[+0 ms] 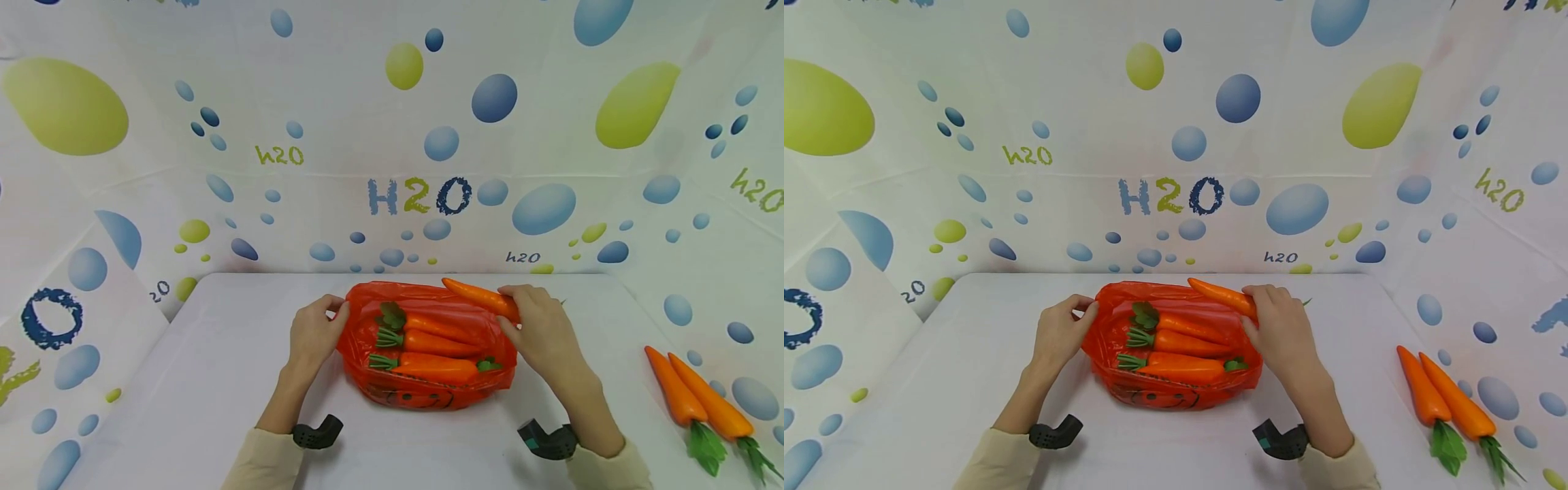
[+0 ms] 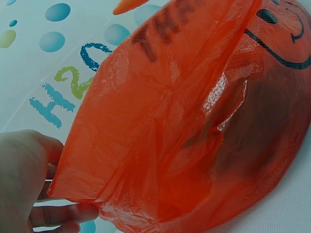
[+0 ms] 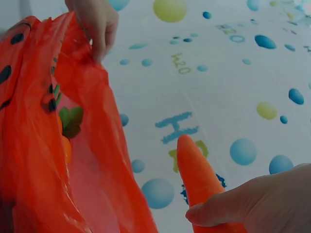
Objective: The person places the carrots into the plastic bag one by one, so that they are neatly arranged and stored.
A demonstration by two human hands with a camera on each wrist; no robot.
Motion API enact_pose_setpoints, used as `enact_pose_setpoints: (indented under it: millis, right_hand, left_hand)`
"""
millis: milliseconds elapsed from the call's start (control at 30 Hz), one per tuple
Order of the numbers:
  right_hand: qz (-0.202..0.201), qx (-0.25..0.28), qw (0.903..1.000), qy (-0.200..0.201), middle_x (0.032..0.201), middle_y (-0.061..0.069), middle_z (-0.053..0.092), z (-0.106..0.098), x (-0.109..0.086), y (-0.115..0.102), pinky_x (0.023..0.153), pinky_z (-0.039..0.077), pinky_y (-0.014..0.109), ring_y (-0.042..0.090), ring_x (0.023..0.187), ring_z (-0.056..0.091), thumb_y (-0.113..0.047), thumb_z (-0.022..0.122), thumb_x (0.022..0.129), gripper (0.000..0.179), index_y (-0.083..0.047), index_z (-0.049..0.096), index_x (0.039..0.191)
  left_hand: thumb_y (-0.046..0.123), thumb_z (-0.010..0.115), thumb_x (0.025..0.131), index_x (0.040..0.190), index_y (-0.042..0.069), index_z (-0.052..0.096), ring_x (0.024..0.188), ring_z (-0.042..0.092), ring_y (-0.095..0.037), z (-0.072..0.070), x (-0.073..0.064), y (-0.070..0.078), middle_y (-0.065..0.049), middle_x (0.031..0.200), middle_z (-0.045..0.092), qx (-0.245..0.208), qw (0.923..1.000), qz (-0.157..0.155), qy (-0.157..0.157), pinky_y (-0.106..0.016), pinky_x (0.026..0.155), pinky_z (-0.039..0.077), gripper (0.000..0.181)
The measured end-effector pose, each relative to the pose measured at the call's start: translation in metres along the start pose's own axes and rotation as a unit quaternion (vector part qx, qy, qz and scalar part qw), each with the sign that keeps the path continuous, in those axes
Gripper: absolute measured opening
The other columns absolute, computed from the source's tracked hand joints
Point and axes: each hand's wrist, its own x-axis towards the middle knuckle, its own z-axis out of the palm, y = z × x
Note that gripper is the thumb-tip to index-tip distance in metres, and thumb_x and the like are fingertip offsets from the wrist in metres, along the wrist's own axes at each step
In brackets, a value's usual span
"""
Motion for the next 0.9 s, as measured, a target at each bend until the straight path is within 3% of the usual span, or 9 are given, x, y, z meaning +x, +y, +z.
enact_pose_setpoints:
  millis: [267,667,900]
  right_hand:
    - [-0.053,0.008,0.9985,0.014,0.117,0.015,0.068,0.005,0.000,-0.014,0.093,0.055,0.052,0.033,0.107,0.062,-0.012,0.082,0.081,0.046,-0.004,0.063,0.121]
    - [-0.129,0.016,0.9908,0.039,0.112,0.009,0.069,0.023,-0.001,-0.029,0.089,0.055,0.046,0.029,0.104,0.065,-0.013,0.088,0.073,0.049,-0.007,0.066,0.117]
    - [-0.133,0.005,0.9910,-0.001,0.116,0.006,0.067,0.033,-0.004,-0.039,0.097,0.054,0.046,0.026,0.110,0.063,-0.016,0.087,0.076,0.050,-0.011,0.066,0.120]
  left_hand:
    - [0.029,0.059,0.096,0.102,0.009,0.075,0.069,0.063,-0.021,0.000,0.000,-0.001,-0.008,0.092,0.076,0.001,1.0000,0.004,0.001,-0.026,0.058,0.052,0.026]
    - [0.030,0.059,0.097,0.104,0.010,0.075,0.072,0.065,-0.021,0.000,0.001,0.000,-0.008,0.094,0.077,0.004,1.0000,0.003,0.000,-0.027,0.060,0.055,0.026]
    - [0.029,0.059,0.097,0.103,0.010,0.075,0.071,0.064,-0.021,0.000,0.000,0.000,-0.008,0.094,0.076,-0.002,1.0000,0.004,0.001,-0.027,0.059,0.054,0.026]
